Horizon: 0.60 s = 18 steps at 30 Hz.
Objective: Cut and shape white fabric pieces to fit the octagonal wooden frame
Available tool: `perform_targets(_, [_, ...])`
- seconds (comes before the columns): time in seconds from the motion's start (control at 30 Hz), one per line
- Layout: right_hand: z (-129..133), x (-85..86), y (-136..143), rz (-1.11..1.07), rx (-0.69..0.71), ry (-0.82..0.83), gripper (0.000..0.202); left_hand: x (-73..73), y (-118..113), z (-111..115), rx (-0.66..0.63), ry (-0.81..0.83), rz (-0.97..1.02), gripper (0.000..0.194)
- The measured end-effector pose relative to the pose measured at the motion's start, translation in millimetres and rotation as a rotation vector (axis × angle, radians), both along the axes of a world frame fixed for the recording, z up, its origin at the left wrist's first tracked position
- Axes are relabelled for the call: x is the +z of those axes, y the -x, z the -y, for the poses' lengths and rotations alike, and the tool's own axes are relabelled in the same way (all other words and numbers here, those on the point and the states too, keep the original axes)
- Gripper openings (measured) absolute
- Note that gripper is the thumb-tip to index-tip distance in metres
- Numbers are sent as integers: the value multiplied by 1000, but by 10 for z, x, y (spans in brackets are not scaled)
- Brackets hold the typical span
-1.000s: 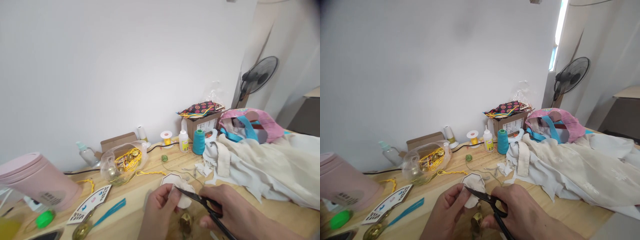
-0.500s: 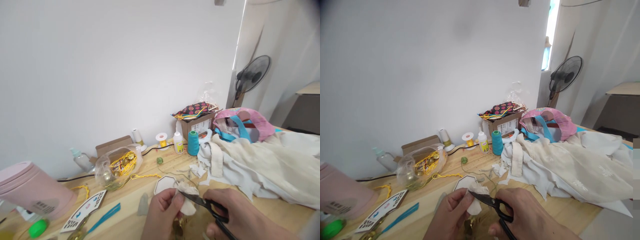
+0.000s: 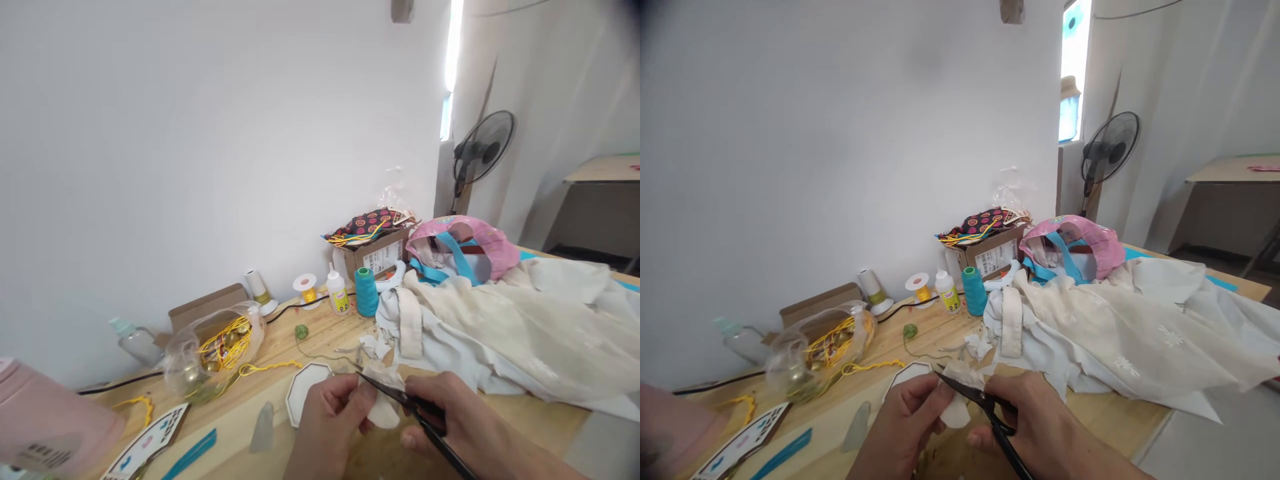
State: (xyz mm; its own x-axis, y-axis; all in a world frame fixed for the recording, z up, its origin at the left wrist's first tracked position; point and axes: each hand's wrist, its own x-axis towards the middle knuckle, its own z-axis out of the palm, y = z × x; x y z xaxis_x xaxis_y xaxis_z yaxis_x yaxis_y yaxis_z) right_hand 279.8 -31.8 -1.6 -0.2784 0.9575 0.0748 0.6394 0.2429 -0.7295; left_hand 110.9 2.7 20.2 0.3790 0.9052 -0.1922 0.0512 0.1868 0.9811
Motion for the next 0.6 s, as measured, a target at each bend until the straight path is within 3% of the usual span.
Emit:
perform_targets(0.27, [-3, 52, -184, 73, -70, 82, 34, 55, -140, -110, -84, -15, -2, 22])
perform_targets(0.6, [-6, 132, -215, -3, 43, 24, 37, 35, -107, -169, -23, 6, 12, 17])
